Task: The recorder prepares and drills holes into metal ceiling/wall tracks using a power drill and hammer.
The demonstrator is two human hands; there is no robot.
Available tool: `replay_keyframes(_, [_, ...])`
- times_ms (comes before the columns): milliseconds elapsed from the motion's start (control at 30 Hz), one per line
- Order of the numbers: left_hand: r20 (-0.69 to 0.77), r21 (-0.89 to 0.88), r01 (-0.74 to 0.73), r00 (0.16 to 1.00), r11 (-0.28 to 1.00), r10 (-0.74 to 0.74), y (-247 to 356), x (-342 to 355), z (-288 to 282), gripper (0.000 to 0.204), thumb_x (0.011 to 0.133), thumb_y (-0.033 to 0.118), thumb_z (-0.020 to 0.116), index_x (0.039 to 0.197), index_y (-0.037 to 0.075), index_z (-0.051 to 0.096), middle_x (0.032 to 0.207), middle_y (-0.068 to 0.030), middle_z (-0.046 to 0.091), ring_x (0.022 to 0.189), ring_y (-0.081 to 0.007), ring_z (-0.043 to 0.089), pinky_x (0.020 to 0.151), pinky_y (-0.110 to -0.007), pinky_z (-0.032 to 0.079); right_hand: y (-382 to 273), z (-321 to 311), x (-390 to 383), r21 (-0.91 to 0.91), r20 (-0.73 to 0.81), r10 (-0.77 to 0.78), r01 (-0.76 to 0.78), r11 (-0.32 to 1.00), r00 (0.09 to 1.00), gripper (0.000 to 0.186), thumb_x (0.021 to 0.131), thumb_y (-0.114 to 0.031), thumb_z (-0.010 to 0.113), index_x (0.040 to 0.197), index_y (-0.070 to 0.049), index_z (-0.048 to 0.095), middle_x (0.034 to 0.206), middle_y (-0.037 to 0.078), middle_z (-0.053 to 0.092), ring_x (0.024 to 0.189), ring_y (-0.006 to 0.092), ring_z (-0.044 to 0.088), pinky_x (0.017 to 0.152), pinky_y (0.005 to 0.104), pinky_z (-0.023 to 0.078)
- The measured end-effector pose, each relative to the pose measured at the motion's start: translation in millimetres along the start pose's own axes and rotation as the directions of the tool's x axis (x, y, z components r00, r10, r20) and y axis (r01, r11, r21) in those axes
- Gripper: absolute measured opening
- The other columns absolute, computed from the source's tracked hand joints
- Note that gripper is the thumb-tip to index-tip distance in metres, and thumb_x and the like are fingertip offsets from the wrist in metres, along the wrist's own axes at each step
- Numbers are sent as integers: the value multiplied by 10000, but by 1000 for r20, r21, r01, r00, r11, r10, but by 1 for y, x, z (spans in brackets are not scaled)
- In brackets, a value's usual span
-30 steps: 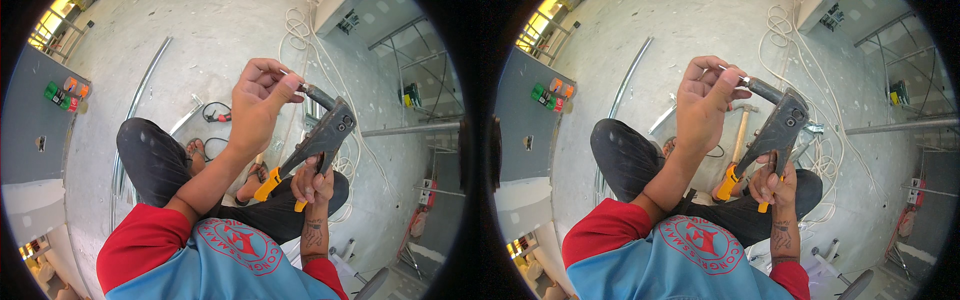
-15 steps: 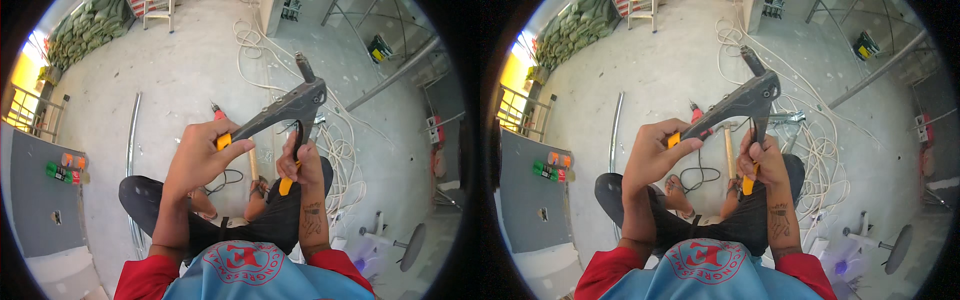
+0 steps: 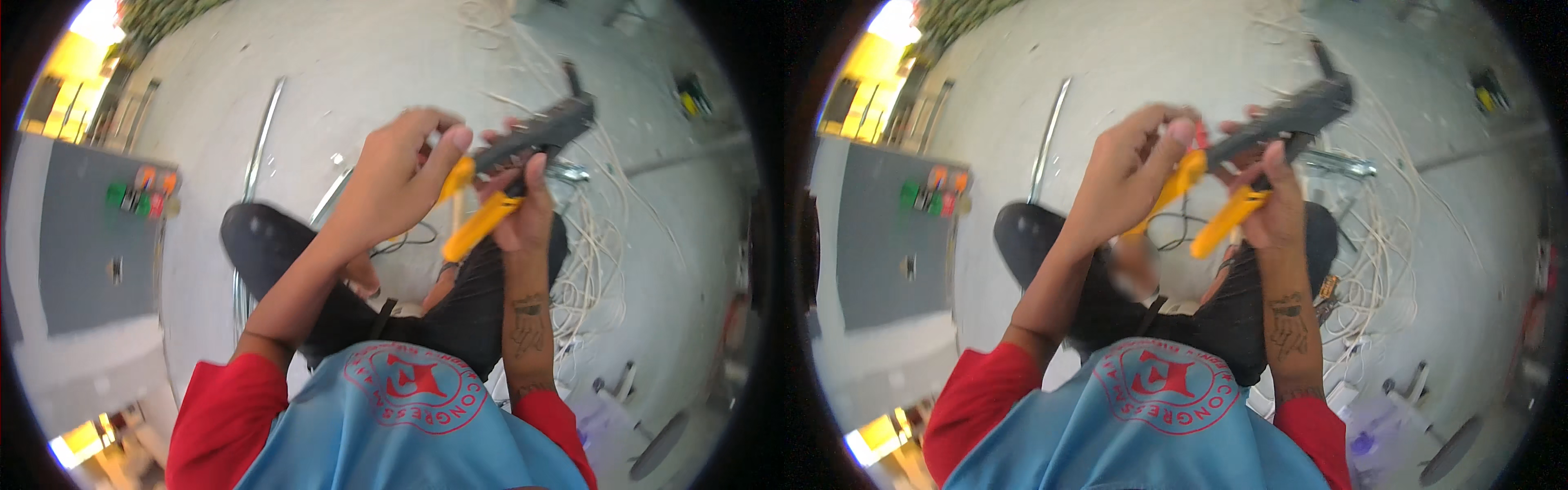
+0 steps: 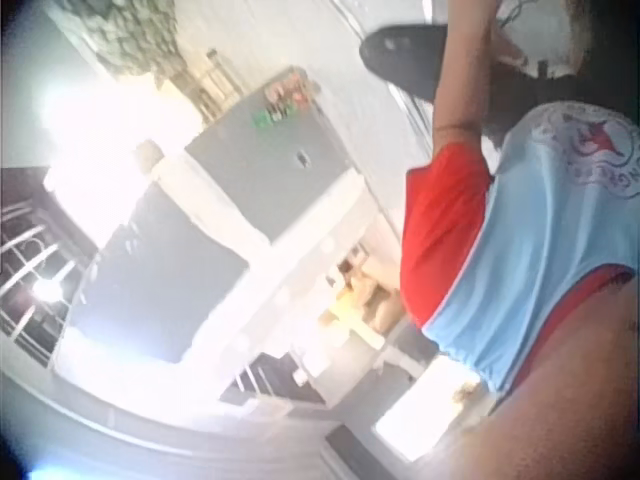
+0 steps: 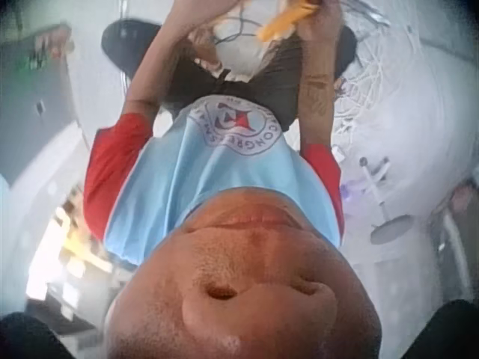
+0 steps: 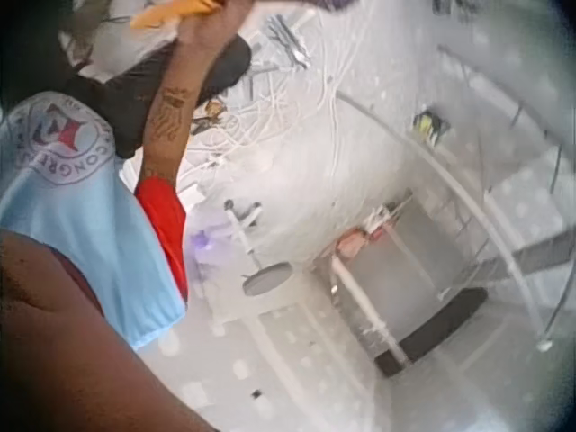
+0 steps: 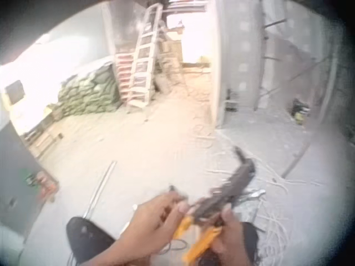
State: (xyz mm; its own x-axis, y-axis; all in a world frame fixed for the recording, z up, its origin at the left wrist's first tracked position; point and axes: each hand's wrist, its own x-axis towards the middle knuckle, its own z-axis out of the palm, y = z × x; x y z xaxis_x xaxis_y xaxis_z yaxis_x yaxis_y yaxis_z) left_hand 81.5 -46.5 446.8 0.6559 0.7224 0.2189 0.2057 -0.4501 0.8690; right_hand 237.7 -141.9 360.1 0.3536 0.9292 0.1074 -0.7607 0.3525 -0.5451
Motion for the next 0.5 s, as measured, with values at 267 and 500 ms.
replay_keyframes(267, [-384,871,186,837,455,391,-101,-102,-156,498,777,-120,506,1245,47,531,1293,-165,549,1139,-330,570,939,-430,470,-17,-18,-20,-121,240,-5,35,992,971,710,981,-338,592,1536,-104,216,1332,211,565,1154,315,617,1014,478,493])
replay_keyframes(500, [-454,860,320,837,398,307,-139,-168,-152,583,711,-136,539,1254,68,483,1337,-141,529,1160,-342,543,956,-434,444,-3,-10,-11,-49,347,94,-82,995,933,839,925,-404,670,1537,-85,194,1377,225,511,1252,360,543,1112,547,371])
